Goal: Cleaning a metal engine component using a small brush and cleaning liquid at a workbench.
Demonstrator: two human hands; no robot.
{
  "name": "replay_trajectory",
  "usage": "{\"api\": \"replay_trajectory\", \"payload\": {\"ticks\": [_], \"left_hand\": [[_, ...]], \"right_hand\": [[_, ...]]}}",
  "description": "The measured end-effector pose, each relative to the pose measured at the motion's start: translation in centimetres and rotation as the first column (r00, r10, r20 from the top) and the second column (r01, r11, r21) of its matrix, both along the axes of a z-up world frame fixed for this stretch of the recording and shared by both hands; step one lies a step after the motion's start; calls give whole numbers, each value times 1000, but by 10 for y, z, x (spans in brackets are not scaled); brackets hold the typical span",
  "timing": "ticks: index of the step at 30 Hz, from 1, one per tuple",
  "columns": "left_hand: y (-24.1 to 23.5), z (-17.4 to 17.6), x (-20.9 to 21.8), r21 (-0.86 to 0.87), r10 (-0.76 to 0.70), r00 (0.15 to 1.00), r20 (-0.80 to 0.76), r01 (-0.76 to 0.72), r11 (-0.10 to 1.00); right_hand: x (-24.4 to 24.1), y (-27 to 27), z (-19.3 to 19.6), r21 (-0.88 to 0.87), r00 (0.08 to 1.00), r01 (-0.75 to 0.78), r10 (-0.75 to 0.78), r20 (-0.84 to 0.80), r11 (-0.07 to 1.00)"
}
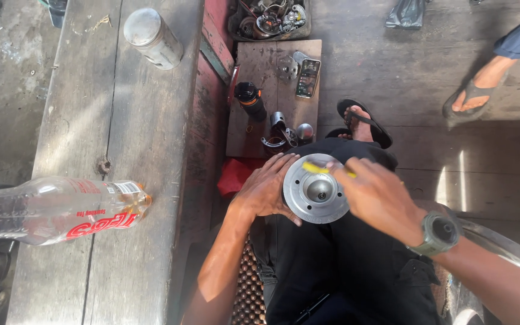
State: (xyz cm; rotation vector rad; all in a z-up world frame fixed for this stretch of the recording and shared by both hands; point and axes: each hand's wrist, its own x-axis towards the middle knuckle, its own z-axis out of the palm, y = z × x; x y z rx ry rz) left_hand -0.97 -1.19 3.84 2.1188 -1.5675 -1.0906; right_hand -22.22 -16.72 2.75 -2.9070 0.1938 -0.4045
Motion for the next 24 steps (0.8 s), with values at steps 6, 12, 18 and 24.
{"api": "replay_trajectory", "payload": {"ticks": [6, 12, 18, 24], "left_hand": [[-2, 2, 0, 5, -3, 1000, -1, 3, 1000], [-3, 4, -2, 37, 4, 1000, 3, -4, 999], [-2, -2, -2, 59, 2, 1000, 16, -2, 998], [-2, 3, -2, 65, -7, 1000, 23, 6, 998]], "right_hand": [[0, 2, -6, -38, 1000, -20, 21, 22, 999], [1, 2, -10, -9, 1000, -6, 6, 14, 1000], [-1, 0, -9, -23, 1000, -8, 8, 0, 1000], [3, 11, -10, -38, 998, -8, 10, 64, 999]]}}
